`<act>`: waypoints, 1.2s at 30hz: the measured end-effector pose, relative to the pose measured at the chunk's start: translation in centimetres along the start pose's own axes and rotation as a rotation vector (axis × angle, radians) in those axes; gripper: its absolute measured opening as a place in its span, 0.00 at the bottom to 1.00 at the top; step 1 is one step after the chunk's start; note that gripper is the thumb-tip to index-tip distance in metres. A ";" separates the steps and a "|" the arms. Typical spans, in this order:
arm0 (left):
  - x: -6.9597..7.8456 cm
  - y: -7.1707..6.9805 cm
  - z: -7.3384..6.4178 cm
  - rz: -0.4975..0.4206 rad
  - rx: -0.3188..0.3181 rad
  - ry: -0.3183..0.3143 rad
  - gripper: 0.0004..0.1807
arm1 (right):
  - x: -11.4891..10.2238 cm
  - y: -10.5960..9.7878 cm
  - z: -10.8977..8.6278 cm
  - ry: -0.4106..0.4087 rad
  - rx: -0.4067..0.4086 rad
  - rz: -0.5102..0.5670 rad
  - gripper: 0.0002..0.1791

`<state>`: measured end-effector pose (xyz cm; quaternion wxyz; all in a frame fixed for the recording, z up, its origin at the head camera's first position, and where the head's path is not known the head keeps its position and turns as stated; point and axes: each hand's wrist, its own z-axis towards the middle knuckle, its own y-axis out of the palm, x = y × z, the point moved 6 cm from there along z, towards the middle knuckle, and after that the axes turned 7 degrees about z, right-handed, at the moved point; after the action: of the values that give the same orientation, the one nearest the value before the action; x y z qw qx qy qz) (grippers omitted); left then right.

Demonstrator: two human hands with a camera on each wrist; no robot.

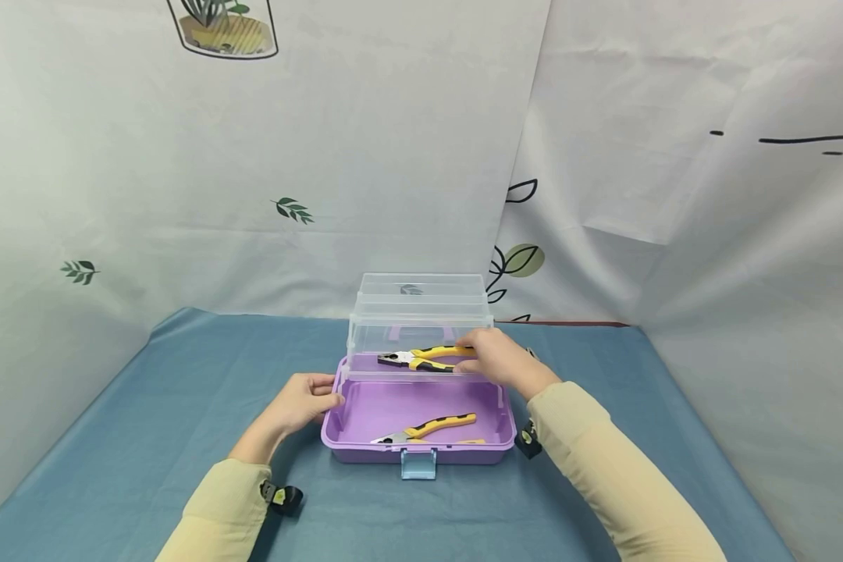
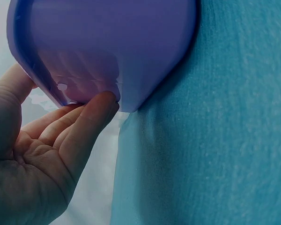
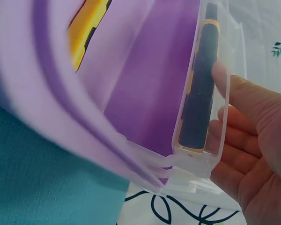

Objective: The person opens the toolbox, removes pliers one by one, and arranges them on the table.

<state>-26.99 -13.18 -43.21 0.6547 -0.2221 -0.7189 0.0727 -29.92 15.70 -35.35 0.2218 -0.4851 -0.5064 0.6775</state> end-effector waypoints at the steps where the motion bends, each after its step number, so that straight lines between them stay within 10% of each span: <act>1: 0.0 0.0 0.0 -0.001 0.000 0.000 0.27 | 0.0 0.0 0.1 0.007 -0.007 0.002 0.26; 36: 0.1 0.0 -0.1 0.018 -0.006 0.006 0.28 | 0.6 0.7 1.7 0.092 -0.146 0.049 0.31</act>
<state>-26.95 -13.18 -43.11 0.6556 -0.2308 -0.7149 0.0758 -31.56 15.04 -36.21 0.1923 -0.5430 -0.5315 0.6210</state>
